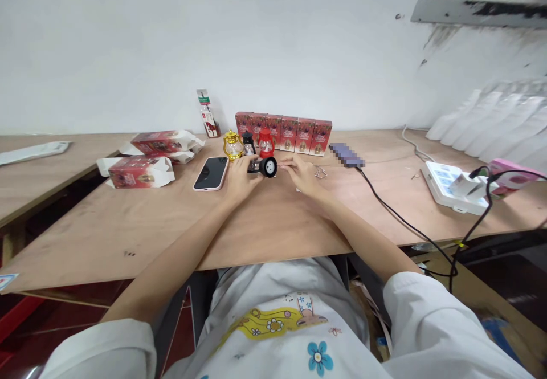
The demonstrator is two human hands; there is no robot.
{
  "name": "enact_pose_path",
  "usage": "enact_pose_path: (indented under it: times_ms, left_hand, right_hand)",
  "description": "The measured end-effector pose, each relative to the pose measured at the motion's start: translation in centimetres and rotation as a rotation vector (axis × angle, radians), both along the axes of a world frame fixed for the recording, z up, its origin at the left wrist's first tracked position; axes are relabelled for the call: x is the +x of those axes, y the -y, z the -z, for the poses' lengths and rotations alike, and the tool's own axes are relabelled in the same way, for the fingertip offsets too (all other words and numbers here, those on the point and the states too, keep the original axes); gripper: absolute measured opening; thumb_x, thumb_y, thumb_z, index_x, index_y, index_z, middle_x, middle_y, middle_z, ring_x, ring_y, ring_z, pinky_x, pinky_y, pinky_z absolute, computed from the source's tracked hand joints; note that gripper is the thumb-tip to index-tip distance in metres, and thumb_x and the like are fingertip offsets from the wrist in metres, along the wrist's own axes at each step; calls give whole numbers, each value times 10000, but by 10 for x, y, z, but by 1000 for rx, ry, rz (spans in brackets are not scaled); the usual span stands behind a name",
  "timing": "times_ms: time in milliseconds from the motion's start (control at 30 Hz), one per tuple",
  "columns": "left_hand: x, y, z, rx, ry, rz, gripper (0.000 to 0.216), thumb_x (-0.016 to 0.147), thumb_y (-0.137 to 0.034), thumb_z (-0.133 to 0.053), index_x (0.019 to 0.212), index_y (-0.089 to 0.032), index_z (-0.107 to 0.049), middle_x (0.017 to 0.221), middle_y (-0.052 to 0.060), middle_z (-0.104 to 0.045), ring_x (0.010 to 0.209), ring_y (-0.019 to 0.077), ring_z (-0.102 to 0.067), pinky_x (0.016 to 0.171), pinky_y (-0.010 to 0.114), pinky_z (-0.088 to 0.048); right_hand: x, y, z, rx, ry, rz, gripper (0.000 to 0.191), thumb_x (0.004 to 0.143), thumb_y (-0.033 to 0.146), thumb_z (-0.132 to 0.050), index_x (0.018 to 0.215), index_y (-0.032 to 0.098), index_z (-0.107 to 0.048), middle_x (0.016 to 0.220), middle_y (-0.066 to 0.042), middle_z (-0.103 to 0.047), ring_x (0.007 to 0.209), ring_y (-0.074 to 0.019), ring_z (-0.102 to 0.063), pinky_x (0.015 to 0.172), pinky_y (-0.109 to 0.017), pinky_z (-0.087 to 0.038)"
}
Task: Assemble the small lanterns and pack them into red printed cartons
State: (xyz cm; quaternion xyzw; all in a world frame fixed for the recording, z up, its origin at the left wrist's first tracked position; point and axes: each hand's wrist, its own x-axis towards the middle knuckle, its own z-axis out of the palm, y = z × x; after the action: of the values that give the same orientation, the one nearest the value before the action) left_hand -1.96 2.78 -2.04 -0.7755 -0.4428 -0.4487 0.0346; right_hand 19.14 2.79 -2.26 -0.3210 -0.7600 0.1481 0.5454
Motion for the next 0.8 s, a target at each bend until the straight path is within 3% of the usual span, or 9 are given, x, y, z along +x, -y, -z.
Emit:
enact_pose_path:
  times_ms: [267,467,600,800]
  left_hand:
    - [-1,-2,1,-18,37,81,434,751,-245,-689,1168,-201,-579,1158,70,-671,1079,247,-615,953,392,-467]
    - [-1,-2,2,25,-16,81,421,772,-262,-684,1175,-198,-578,1155,76,-669,1068,246,-614,940,385,-467]
    - [-1,-2,2,38,-75,76,431,784,-268,-681,1195,-197,-571,1175,82,-661,1091,254,-600,944,388,-457]
    - [-1,-2,3,46,-95,68,433,778,-264,-687,1191,-194,-578,1184,82,-657,1084,254,-596,943,386,-453]
  right_hand:
    - [2,3,-5,153,96,82,191,924,223,-516,869,208,-698,884,-42,-722,833,-172,-669,780,-312,-529]
    - [0,0,0,276,172,88,284,979,240,-420,918,202,-695,854,-45,-579,805,-147,-573,755,-289,-486]
    - [-2,0,2,330,172,89,304,994,262,-384,948,197,-677,895,-59,-560,835,-151,-564,767,-290,-485]
    - [-3,1,2,289,218,64,266,993,303,-402,1171,197,-569,944,-68,-614,850,-173,-599,812,-335,-517]
